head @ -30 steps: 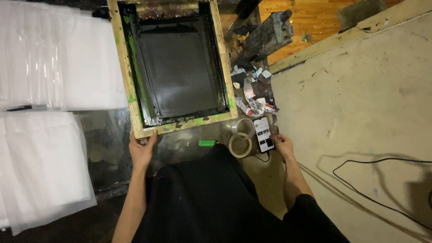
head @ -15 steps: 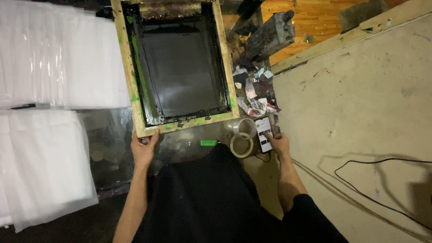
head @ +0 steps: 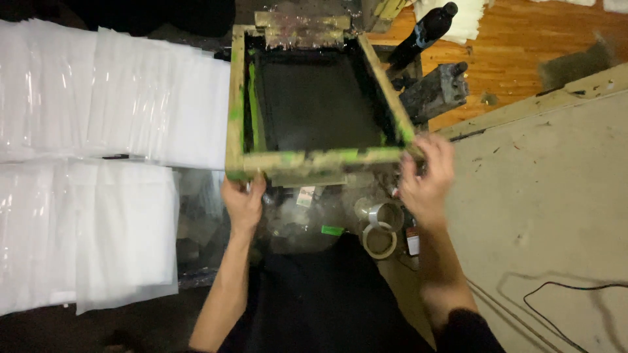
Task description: Manually screen printing a logo onto white plastic sheets using a screen frame and squeegee.
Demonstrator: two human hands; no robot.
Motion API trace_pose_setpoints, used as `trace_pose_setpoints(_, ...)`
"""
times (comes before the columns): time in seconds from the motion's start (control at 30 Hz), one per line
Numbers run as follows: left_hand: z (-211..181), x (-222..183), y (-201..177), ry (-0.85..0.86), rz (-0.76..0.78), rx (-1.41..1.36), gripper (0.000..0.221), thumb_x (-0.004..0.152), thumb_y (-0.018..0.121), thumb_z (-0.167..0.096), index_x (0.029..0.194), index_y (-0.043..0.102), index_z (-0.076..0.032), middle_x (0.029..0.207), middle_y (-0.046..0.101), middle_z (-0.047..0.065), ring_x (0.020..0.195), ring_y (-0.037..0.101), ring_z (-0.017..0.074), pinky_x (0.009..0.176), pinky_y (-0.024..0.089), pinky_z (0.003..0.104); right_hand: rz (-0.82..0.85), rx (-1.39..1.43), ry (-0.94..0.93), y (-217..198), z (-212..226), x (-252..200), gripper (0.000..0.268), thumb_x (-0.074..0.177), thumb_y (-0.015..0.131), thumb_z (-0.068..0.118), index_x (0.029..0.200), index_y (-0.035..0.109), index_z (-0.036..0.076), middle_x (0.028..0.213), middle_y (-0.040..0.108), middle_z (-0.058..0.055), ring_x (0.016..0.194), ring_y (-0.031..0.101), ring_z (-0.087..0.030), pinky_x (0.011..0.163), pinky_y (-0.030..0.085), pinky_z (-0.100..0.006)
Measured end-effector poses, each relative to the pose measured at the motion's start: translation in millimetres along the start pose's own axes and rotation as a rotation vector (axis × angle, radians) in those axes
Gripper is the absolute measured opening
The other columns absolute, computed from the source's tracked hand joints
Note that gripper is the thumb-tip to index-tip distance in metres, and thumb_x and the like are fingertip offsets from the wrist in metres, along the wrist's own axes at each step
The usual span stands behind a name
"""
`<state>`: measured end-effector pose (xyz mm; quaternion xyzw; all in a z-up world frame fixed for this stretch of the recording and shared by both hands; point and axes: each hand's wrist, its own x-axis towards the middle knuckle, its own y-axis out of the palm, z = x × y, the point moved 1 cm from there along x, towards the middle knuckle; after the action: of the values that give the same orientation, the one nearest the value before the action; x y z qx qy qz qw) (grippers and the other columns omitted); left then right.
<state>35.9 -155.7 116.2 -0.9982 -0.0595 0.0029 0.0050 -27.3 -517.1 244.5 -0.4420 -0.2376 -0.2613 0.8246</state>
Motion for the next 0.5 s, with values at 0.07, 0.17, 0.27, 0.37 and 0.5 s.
trace_pose_setpoints(0.07, -6.1, 31.4, 11.0, 0.266, 0.103, -0.159, 0.086, 0.104, 0.061, -0.066, 0.17, 0.036, -0.016, 0.155, 0.062, 0.004, 0.093, 0.067, 0.0064, 0.076, 0.06, 0.028, -0.11, -0.075, -0.22, 34.7, 25.8, 54.7, 0.024, 0.114, 0.066, 0.028, 0.124, 0.071, 0.007, 0.128, 0.059, -0.015, 0.117, 0.06, -0.038, 0.102, 0.046, -0.049)
trace_pose_setpoints(0.17, 48.3, 58.8, 31.4, 0.259, 0.072, 0.075, 0.062, 0.12, 0.032, -0.038, 0.161, 0.023, 0.006, 0.148, 0.045, 0.02, 0.141, 0.043, 0.0337, 0.126, 0.03, 0.052, -0.167, -0.371, -0.083, 66.1, 26.2, 106.7, 0.033, 0.108, 0.057, 0.042, 0.125, 0.072, 0.018, 0.142, 0.064, -0.012, 0.13, 0.061, -0.034, 0.104, 0.046, -0.057)
trace_pose_setpoints(0.27, 98.6, 40.1, 44.3, -0.135, -0.106, 0.632, 0.035, 0.115, 0.049, -0.032, 0.127, 0.064, -0.003, 0.121, 0.067, 0.024, 0.113, 0.064, 0.0464, 0.094, 0.049, 0.059, -0.218, -0.4, -0.188, 59.5, 32.1, 142.5, 0.054, 0.116, 0.038, 0.053, 0.113, 0.075, 0.014, 0.132, 0.066, -0.011, 0.119, 0.063, -0.03, 0.086, 0.049, -0.046)
trace_pose_setpoints(0.37, 134.3, -19.2, 63.0, -0.126, -0.092, 0.799, 0.013, 0.108, 0.061, -0.021, 0.119, 0.064, -0.016, 0.115, 0.06, 0.017, 0.113, 0.06, 0.0465, 0.087, 0.048, 0.064, -0.127, -0.385, -0.216, 43.1, 51.0, 161.1, 0.018, 0.1, 0.065, 0.024, 0.112, 0.075, 0.014, 0.129, 0.065, -0.009, 0.114, 0.061, -0.034, 0.085, 0.048, -0.053)
trace_pose_setpoints(0.5, 137.0, -30.7, 72.6, -0.153, -0.138, 0.829, 0.014, 0.105, 0.062, -0.014, 0.118, 0.066, -0.01, 0.116, 0.059, 0.019, 0.115, 0.056, 0.0455, 0.098, 0.044, 0.063, -0.073, -0.436, -0.208, 45.0, 51.4, 171.7, 0.017, 0.097, 0.064, 0.026, 0.11, 0.07, 0.016, 0.11, 0.06, -0.014, 0.103, 0.057, -0.039, 0.078, 0.044, -0.053)
